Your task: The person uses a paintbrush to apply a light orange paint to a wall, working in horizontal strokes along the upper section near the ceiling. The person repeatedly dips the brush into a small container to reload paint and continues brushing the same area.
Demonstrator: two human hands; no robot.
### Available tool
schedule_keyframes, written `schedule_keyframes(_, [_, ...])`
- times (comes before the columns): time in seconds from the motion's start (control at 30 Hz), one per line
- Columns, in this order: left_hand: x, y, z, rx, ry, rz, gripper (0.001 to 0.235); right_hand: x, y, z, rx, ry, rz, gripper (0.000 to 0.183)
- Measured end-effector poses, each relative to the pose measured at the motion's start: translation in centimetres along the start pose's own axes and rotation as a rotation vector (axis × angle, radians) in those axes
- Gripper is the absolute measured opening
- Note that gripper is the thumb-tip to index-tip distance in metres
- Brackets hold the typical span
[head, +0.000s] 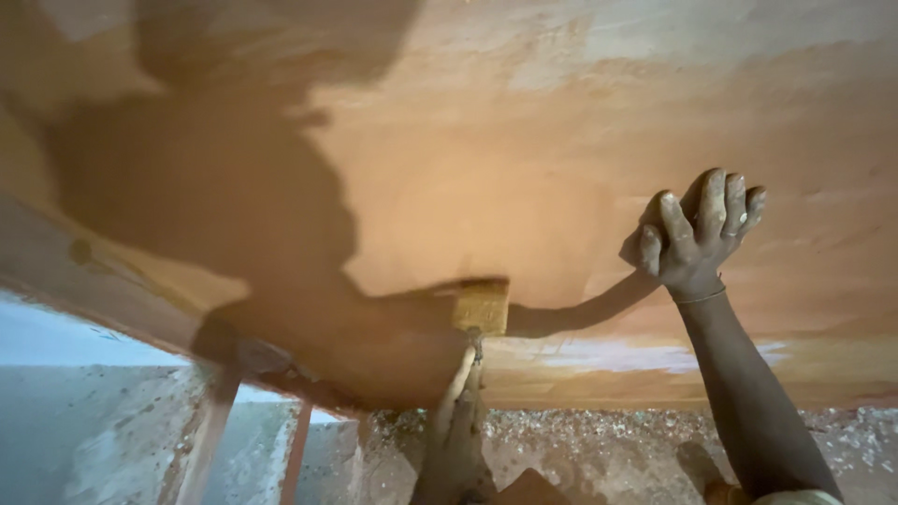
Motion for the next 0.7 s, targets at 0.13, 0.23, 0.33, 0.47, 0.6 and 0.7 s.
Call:
schedule_keyframes(0.13, [-6.1, 0.2, 0.4, 0.08, -0.22, -0.126, 0.049, -0.1, -0.1, -0.3, -0.009, 0.021, -0.027, 0.044])
schedule_keyframes(0.23, [-5.6, 0.8, 1.5, 0.101, -0.216, -0.142, 0.05, -0.5, -0.2, -0.8, 0.069, -0.068, 0.009, 0.048])
schedule_keyframes(0.33, [-2.1, 0.4, 3.4, 0.067, -0.221, -0.088, 0.05, -0.6, 0.1, -0.9, 0.062, -0.063, 0.012, 0.047])
schedule_keyframes(0.47, [2.7, 1.1, 4.0, -0.014, -0.21, 0.057, 0.051, -0.2, -0.1, -0.4, 0.01, 0.007, -0.027, 0.044])
schedule_keyframes(0.6, [6.9, 4.0, 2.1, -0.056, 0.044, 0.104, 0.052, -0.2, -0.2, -0.5, 0.007, 0.014, -0.014, 0.045])
schedule_keyframes(0.7, [9.6, 5.8, 1.3, -0.112, 0.274, 0.076, 0.052, -0.6, -0.2, -1.0, 0.038, -0.033, -0.007, 0.051])
Point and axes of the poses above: each hand's wrist, its own z-axis towards the middle knuckle, its own y-axis out of the back of the hand, x = y × z, the point moved 7 cm from there along z, towards the middle knuckle, and after that the axes turned 4 degrees about -x, right-handed, at the moved point
